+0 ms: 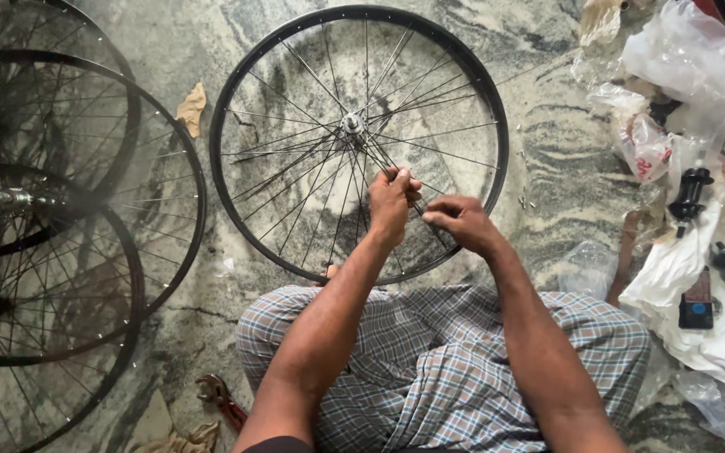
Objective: The person is sitting on the floor assembling a bicycle wheel. They are threading spokes through the rim and hub, and tightening the nipples to secure them in place.
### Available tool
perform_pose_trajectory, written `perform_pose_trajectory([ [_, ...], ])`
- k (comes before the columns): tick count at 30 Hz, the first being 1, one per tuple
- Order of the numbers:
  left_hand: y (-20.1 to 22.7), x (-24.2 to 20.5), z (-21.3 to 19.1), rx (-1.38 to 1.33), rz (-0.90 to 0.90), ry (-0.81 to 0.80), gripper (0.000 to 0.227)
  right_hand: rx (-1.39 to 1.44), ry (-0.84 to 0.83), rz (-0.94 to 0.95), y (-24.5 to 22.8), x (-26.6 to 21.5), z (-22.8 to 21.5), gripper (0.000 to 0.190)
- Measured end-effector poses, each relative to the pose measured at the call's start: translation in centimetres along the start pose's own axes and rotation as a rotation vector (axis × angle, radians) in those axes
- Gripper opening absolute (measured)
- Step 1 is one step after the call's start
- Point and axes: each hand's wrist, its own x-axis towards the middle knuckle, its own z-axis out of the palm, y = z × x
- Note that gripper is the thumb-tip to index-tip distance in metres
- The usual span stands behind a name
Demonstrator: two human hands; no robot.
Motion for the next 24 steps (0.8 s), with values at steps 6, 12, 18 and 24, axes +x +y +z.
perform_pose_trajectory([
  [6, 0.7, -0.5, 0.7, -0.137, -0.007, 0.03, 0.024, 0.469, 0.182, 0.135, -1.0, 2.1, 0.0, 0.029],
  [12, 1.6, -0.6, 0.8, -0.25, -0.018, 0.119, 0.033, 0.566, 0.2, 0.252, -4.0, 10.4, 1.8, 0.021],
  [18, 1.6, -0.1, 0.4, -0.153, 0.024, 0.283, 0.027, 0.816, 0.064, 0.434, -6.4, 16.4, 4.2, 0.026],
  [24, 0.8, 0.1, 0.3, -0.163, 0.127, 0.3, 0.019, 1.048, 0.132, 0.328, -4.7, 18.7, 6.2, 0.014],
])
